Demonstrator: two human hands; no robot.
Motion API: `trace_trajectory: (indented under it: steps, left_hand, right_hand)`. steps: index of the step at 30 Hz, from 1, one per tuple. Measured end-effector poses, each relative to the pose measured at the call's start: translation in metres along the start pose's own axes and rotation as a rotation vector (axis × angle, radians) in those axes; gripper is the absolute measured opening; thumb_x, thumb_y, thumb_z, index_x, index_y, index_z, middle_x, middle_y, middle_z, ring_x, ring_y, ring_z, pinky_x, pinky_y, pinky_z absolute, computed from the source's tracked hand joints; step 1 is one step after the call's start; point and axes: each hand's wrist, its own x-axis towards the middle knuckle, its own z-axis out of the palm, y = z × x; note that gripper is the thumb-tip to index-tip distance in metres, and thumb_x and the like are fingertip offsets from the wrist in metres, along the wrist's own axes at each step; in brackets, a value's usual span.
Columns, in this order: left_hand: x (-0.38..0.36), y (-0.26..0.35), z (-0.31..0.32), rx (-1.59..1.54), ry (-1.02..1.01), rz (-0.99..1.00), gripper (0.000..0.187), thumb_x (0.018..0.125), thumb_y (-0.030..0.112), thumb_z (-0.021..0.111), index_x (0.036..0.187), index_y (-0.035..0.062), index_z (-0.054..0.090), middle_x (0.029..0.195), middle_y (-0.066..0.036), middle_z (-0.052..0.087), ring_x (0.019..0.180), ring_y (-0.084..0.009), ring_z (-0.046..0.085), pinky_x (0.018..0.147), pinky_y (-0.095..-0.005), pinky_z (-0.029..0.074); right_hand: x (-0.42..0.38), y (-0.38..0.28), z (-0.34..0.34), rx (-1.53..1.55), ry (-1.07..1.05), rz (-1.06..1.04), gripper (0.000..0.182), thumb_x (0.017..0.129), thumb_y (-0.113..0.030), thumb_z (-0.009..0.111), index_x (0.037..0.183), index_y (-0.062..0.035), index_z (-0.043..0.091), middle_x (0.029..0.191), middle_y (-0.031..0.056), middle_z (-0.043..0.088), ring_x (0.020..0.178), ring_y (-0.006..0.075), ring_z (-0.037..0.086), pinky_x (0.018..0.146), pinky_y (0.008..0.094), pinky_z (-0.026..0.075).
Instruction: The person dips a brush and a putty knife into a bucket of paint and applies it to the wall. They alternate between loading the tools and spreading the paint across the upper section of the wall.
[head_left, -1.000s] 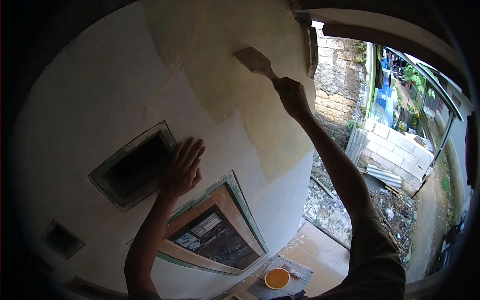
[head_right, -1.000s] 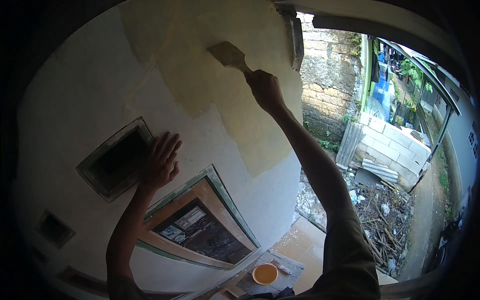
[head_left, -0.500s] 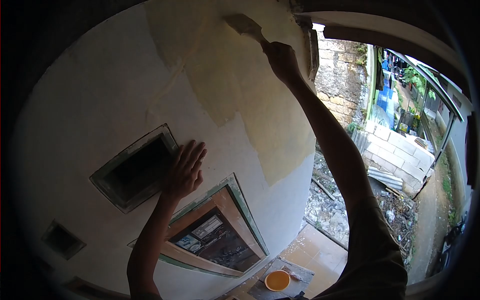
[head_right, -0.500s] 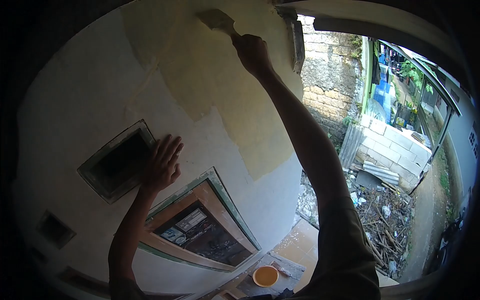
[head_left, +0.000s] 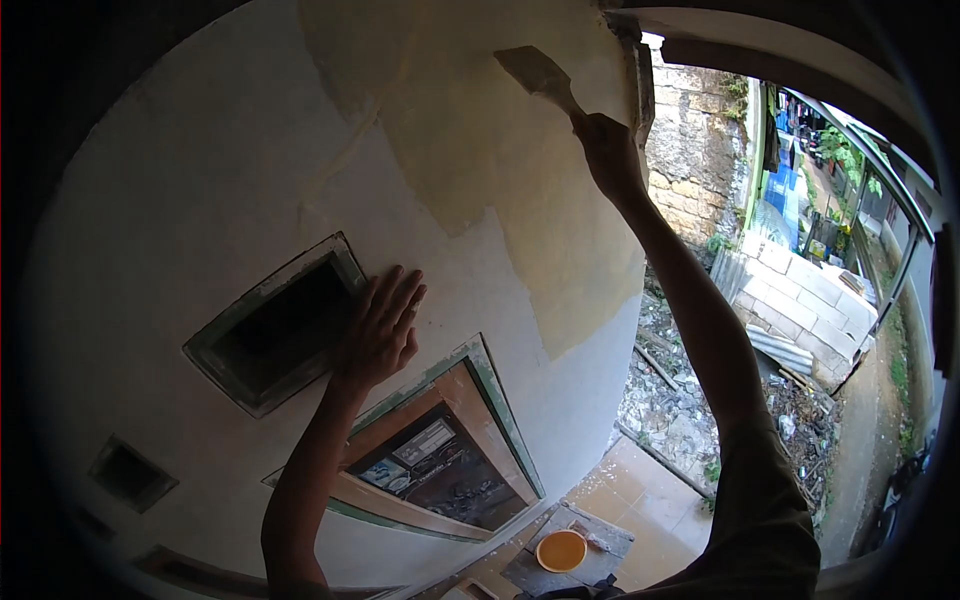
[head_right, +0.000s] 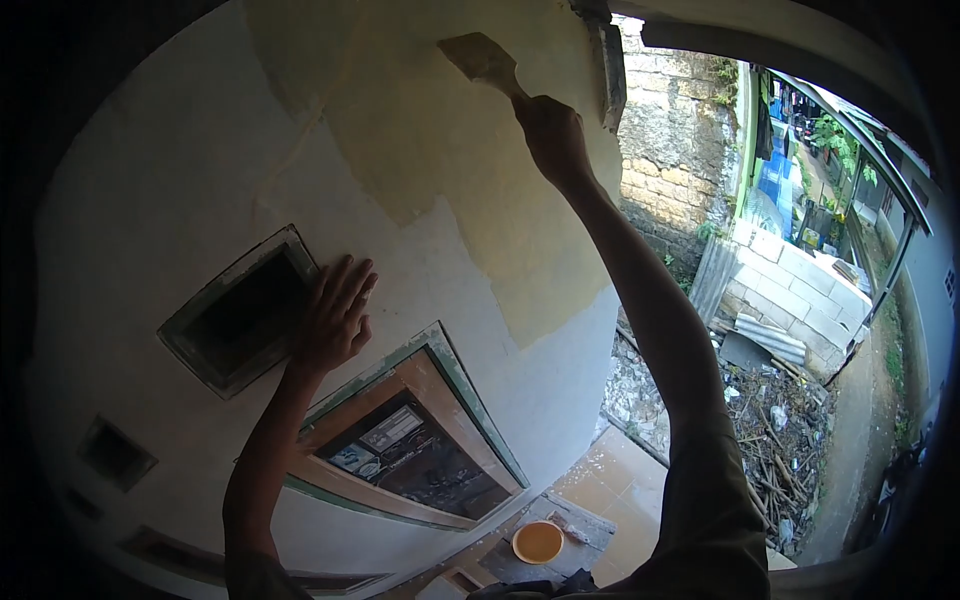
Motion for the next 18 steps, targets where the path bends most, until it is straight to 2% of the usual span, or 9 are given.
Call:
trace_trajectory:
  steps: [2, 3, 5, 8, 10, 11, 12, 16, 18]
  left_hand:
    - [0.001, 0.0, 0.001, 0.012, 0.009, 0.0, 0.061, 0.082, 0.019, 0.052, 0.138, 0.0029, 0.036, 0.148, -0.011, 0.029, 0.136, -0.0319, 0.028, 0.112, -0.0492, 0.021]
    - [0.001, 0.0, 0.002, 0.005, 0.008, -0.005, 0.061, 0.082, 0.019, 0.052, 0.138, 0.0033, 0.036, 0.148, -0.011, 0.029, 0.136, -0.0318, 0.028, 0.112, -0.0491, 0.021]
    - [0.0, 0.0, 0.002, 0.001, 0.009, -0.01, 0.061, 0.082, 0.019, 0.052, 0.139, 0.0036, 0.035, 0.148, -0.01, 0.029, 0.136, -0.0317, 0.028, 0.112, -0.049, 0.021]
    - [0.001, 0.0, 0.002, 0.003, 0.01, -0.012, 0.062, 0.081, 0.019, 0.052, 0.139, 0.0042, 0.035, 0.148, -0.01, 0.029, 0.136, -0.0316, 0.027, 0.113, -0.0488, 0.021]
    - [0.001, 0.001, 0.001, 0.01, 0.01, -0.017, 0.063, 0.081, 0.019, 0.052, 0.14, 0.0048, 0.034, 0.149, -0.01, 0.028, 0.137, -0.0315, 0.027, 0.113, -0.0489, 0.02]
    - [0.0, 0.001, 0.001, 0.008, 0.016, -0.013, 0.063, 0.081, 0.019, 0.052, 0.14, 0.0048, 0.034, 0.149, -0.01, 0.028, 0.137, -0.0315, 0.027, 0.113, -0.0489, 0.02]
    - [0.0, 0.001, 0.0, 0.006, 0.013, -0.016, 0.063, 0.082, 0.019, 0.052, 0.14, 0.0049, 0.034, 0.149, -0.01, 0.028, 0.137, -0.0314, 0.027, 0.113, -0.049, 0.02]
    - [0.002, 0.003, -0.002, 0.022, 0.01, -0.016, 0.063, 0.082, 0.019, 0.052, 0.14, 0.005, 0.033, 0.149, -0.009, 0.028, 0.136, -0.0313, 0.028, 0.113, -0.0492, 0.02]
    - [0.002, 0.003, -0.002, 0.009, 0.017, -0.008, 0.064, 0.081, 0.018, 0.052, 0.141, 0.0051, 0.033, 0.149, -0.01, 0.029, 0.136, -0.0311, 0.028, 0.113, -0.0491, 0.021]
  right_hand:
    - [0.027, -0.005, 0.005, -0.081, 0.049, -0.224, 0.029, 0.095, -0.026, 0.049, 0.094, -0.0004, 0.062, 0.075, 0.0146, 0.062, 0.062, 0.0246, 0.06, 0.058, 0.037, 0.046]
    - [0.04, -0.007, 0.007, -0.083, 0.049, -0.222, 0.029, 0.095, -0.026, 0.049, 0.094, -0.0004, 0.062, 0.075, 0.0146, 0.062, 0.062, 0.0246, 0.06, 0.058, 0.037, 0.046]
    - [0.058, -0.014, 0.012, -0.222, 0.093, -0.411, 0.017, 0.094, -0.017, 0.049, 0.102, -0.004, 0.058, 0.073, 0.0135, 0.061, 0.063, 0.0271, 0.06, 0.056, 0.0382, 0.047]
    - [0.065, -0.019, 0.019, -0.367, 0.114, -0.433, 0.015, 0.09, -0.01, 0.051, 0.103, -0.0058, 0.055, 0.068, 0.0123, 0.057, 0.062, 0.0278, 0.059, 0.052, 0.0381, 0.047]
    - [0.05, -0.016, 0.023, -0.342, 0.13, -0.458, 0.014, 0.087, -0.007, 0.051, 0.101, -0.0064, 0.053, 0.065, 0.0117, 0.055, 0.06, 0.0275, 0.058, 0.05, 0.038, 0.046]
    - [0.038, -0.012, 0.026, -0.226, 0.101, -0.378, 0.009, 0.09, -0.013, 0.051, 0.096, -0.0068, 0.054, 0.067, 0.0124, 0.057, 0.06, 0.0291, 0.059, 0.052, 0.0399, 0.047]
    - [0.026, -0.009, 0.025, -0.115, 0.072, -0.298, 0.014, 0.092, -0.02, 0.051, 0.09, -0.0072, 0.056, 0.068, 0.013, 0.058, 0.061, 0.0307, 0.06, 0.054, 0.0419, 0.048]
    - [-0.045, 0.001, 0.016, 0.025, -0.118, 0.1, 0.029, 0.095, -0.025, 0.05, 0.081, -0.0001, 0.057, 0.069, 0.0157, 0.058, 0.059, 0.0326, 0.059, 0.055, 0.0418, 0.048]
    - [-0.076, 0.014, 0.015, 0.032, -0.1, 0.071, 0.034, 0.094, -0.027, 0.053, 0.077, 0.0019, 0.056, 0.068, 0.0166, 0.059, 0.059, 0.033, 0.059, 0.055, 0.0425, 0.046]
